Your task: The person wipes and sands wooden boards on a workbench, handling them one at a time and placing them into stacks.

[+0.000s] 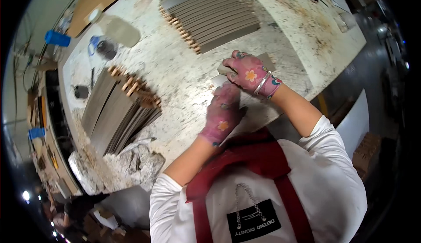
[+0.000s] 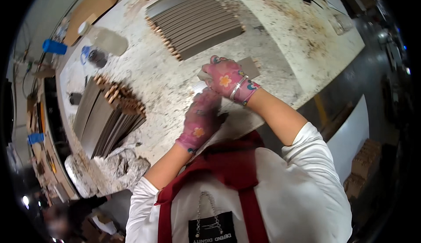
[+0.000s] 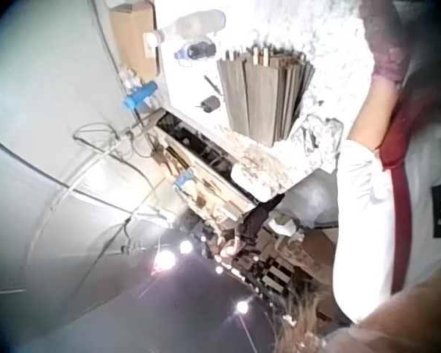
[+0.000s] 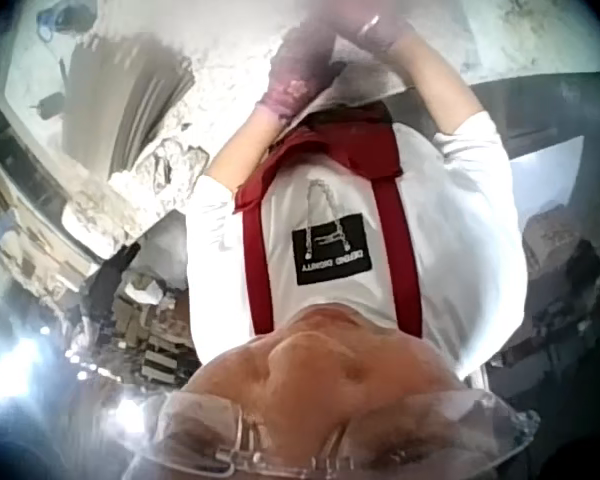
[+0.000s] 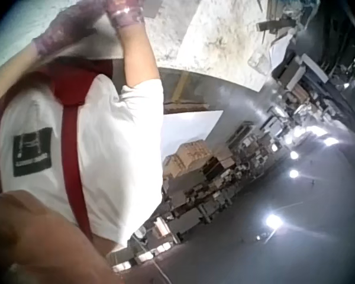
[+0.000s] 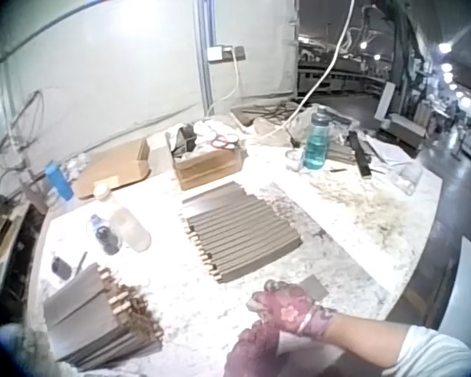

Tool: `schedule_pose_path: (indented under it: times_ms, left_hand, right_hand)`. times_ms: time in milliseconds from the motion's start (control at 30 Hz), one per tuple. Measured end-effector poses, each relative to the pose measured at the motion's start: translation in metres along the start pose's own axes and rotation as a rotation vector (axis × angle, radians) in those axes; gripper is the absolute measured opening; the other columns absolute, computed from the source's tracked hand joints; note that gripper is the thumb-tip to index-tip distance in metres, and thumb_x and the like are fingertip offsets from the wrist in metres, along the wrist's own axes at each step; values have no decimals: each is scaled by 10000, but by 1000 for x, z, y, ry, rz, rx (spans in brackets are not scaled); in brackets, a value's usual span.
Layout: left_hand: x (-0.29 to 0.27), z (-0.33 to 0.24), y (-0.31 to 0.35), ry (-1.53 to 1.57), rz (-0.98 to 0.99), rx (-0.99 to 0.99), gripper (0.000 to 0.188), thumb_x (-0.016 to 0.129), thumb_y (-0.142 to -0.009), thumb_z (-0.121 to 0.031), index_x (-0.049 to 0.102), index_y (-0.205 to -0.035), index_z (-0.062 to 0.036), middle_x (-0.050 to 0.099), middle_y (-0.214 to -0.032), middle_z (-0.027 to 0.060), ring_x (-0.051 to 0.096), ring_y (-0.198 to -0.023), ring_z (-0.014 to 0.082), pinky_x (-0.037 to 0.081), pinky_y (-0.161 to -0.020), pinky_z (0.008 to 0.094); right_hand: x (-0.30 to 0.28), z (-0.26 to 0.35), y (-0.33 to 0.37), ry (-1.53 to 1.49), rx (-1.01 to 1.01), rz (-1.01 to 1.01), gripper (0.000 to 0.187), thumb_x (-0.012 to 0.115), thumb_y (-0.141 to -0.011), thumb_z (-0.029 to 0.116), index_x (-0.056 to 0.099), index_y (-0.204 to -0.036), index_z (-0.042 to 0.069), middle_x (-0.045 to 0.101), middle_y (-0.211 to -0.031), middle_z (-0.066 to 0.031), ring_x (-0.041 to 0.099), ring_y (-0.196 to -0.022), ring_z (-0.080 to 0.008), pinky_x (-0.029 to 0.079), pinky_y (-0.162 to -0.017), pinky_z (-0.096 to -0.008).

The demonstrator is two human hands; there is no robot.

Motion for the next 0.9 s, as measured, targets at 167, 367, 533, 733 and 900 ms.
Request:
schedule_pose_path:
  times_ms: [167, 367, 533, 733, 900]
  left_hand:
    - [7, 3, 4, -296, -111, 184, 563, 735, -807, -283, 567, -1279, -24, 544, -1358, 202, 514, -1267, 376, 466, -1014, 463]
    - [-1, -7, -1, -380, -85, 217, 547, 703, -837, -320, 564, -1259, -2, 529, -1368, 165, 512, -1239, 372, 470, -1002, 451]
    - [1, -15, -2, -413, -45, 174, 556, 665, -878, -329, 547, -1306, 5, 526, -1391, 169, 485, -1281, 374, 430, -1049, 453]
    - [5, -15, -3, -408, -39, 156, 532, 641, -907, -329, 553, -1302, 16, 512, -1411, 179, 474, -1304, 377, 429, -1052, 457]
    - [7, -16, -4, -392, -64, 171, 537, 663, -883, -304, 553, -1290, 28, 518, -1392, 196, 480, -1295, 379, 428, -1053, 457]
  right_hand:
    - [-38, -79, 37, 129, 211, -154, 356, 619, -880, 309, 644, -1188, 134, 606, -1130, -160, 617, -1010, -381, 500, -873, -450]
    - [-40, -140, 74, -218, 300, -376, 364, 651, -895, 300, 655, -1180, 75, 639, -1160, -183, 605, -1100, -369, 481, -967, -409]
    - [-19, -123, 60, -448, 294, -434, 385, 667, -905, 296, 645, -1187, 34, 640, -1173, -204, 607, -1121, -363, 474, -976, -392]
    - [-11, -108, 71, -351, 296, -408, 378, 642, -914, 277, 593, -1218, 57, 638, -1131, -228, 621, -1026, -409, 501, -909, -420]
    - [-40, -94, 133, -409, 407, -145, 341, 664, -913, 302, 655, -1128, 38, 658, -1107, -197, 642, -1008, -346, 503, -904, -387]
Point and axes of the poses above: each hand's wrist, its own y-axis away from the middle knuckle, its own x-axis out of the palm, z = x × y, the point moved 1 cm from there along -y, towards the middle knuckle
